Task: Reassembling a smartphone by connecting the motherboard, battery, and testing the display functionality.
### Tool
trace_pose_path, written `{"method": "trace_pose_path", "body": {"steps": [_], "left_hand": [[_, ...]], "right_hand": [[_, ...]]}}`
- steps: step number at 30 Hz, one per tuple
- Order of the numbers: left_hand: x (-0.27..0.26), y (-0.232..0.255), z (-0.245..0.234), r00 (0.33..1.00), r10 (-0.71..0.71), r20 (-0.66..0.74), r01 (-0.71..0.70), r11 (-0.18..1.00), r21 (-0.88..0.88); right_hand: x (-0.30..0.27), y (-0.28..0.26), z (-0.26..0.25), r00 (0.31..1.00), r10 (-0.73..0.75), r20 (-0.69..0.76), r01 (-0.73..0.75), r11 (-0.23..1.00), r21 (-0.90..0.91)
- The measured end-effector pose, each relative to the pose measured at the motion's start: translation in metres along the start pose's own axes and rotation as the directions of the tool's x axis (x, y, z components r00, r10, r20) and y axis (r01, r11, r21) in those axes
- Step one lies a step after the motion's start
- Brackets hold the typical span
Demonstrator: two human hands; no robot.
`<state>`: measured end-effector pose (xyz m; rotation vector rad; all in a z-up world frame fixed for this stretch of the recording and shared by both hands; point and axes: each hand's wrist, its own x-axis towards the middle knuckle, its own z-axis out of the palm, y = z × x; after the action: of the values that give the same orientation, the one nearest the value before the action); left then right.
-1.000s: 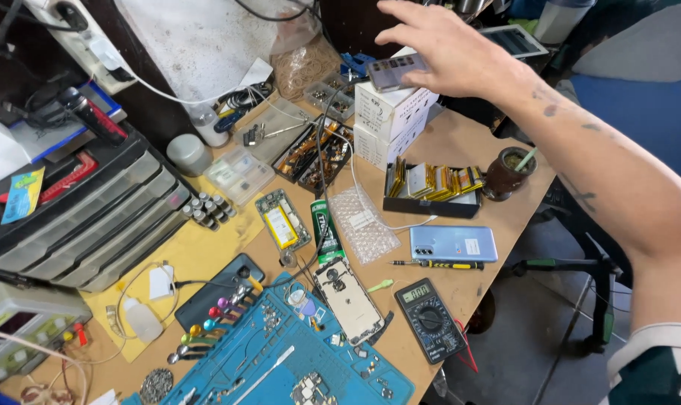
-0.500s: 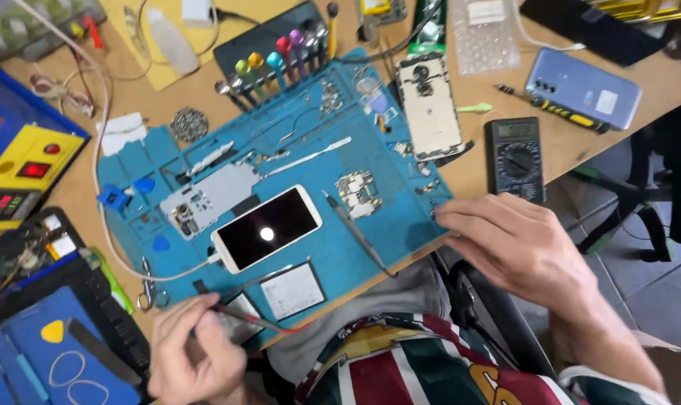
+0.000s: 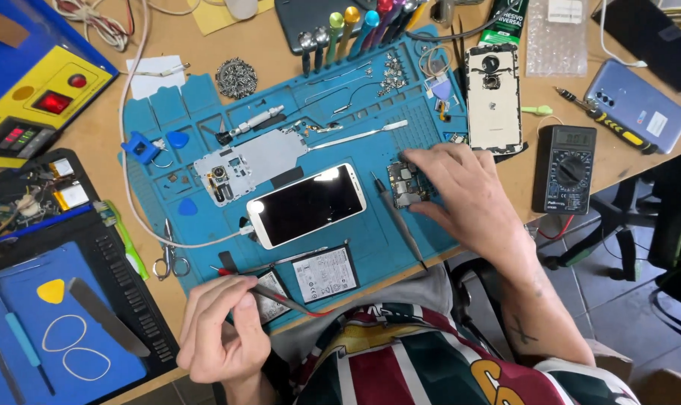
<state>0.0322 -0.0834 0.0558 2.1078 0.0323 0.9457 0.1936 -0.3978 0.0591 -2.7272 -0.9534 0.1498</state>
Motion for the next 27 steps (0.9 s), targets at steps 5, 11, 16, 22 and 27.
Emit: {"method": "trace_pose_path", "body": {"steps": [5,11,16,22,27], "left_hand": [[0.002,-0.005,0.002,1.000,-0.025,0.000,0.025,1.000,0.014],[0.009,-0.005,0.008,0.999,-0.028,0.035,0.028,1.000,-0.005],[0.011,-0.003,0.007,0.999,-0.032,0.023,0.032,0.999,0.001],[0.005,-0.005,0.003,0.998,-0.051,0.045,0.051,0.999,-0.001],[0.002,-0.004,0.001,0.998,-0.053,0.032,0.053,0.999,0.005]], "right_hand": [[-0.008,0.002,-0.005,1.000,0.015,-0.022,-0.015,1.000,-0.012],[-0.011,0.013,-0.015,0.999,0.018,-0.038,-0.006,0.952,0.306],[-0.009,0.018,-0.031,0.998,0.033,-0.062,0.007,0.832,0.555],[-0.013,0.021,-0.029,1.000,0.008,0.008,-0.011,0.896,0.443],[-0.015,0.008,-0.023,0.997,0.068,0.033,-0.076,0.892,0.445]]}}
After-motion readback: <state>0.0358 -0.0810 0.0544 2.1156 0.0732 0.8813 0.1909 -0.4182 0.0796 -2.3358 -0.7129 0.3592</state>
